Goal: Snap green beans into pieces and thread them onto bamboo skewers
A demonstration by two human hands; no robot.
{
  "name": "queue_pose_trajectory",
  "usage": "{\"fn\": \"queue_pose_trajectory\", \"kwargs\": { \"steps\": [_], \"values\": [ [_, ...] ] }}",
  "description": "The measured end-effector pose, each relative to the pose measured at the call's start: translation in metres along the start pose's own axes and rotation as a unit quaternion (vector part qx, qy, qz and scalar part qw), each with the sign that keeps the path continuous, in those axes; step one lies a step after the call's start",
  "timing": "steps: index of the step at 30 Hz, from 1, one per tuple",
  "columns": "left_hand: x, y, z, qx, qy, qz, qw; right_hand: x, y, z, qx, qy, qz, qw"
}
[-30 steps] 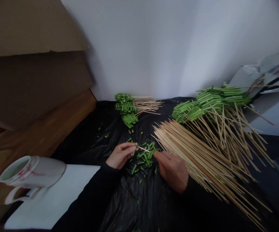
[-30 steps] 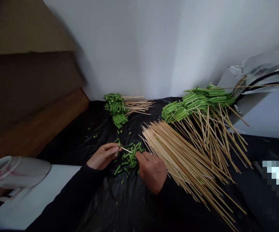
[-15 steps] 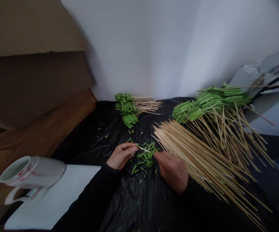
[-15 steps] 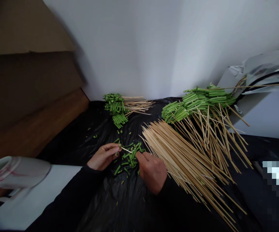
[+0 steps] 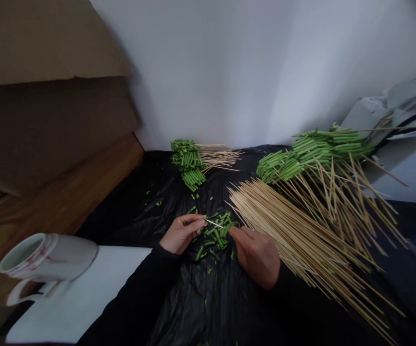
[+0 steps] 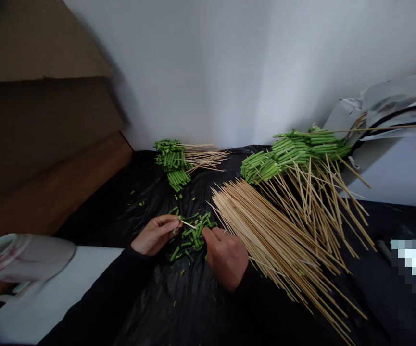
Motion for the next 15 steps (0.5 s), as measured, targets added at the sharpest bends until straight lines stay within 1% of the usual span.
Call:
{"fn": "queue_pose_trajectory", "kwargs": {
  "steps": [8, 15],
  "values": [
    [-0.0016, -0.0033, 0.0031, -0.013, 0.0, 0.0, 1.0, 0.0012, -0.0023, -0.0018, -0.013, -0.003, 0.001, 1.0],
    [-0.0016, -0.0059, 0.0023, -0.02, -0.007, 0.0, 1.0, 0.0025, -0.0021, -0.0068, -0.044, -0.034, -0.012, 0.998]
  ]
}}
Point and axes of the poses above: each hand's wrist, its own x-axis away from the middle knuckle, its own z-axis out of the back of the hand, y = z × x, the point moved 1 cm from there along -x, towards the middle knuckle, and after that the axes turned 15 degrees about x, right-handed, at the moved point
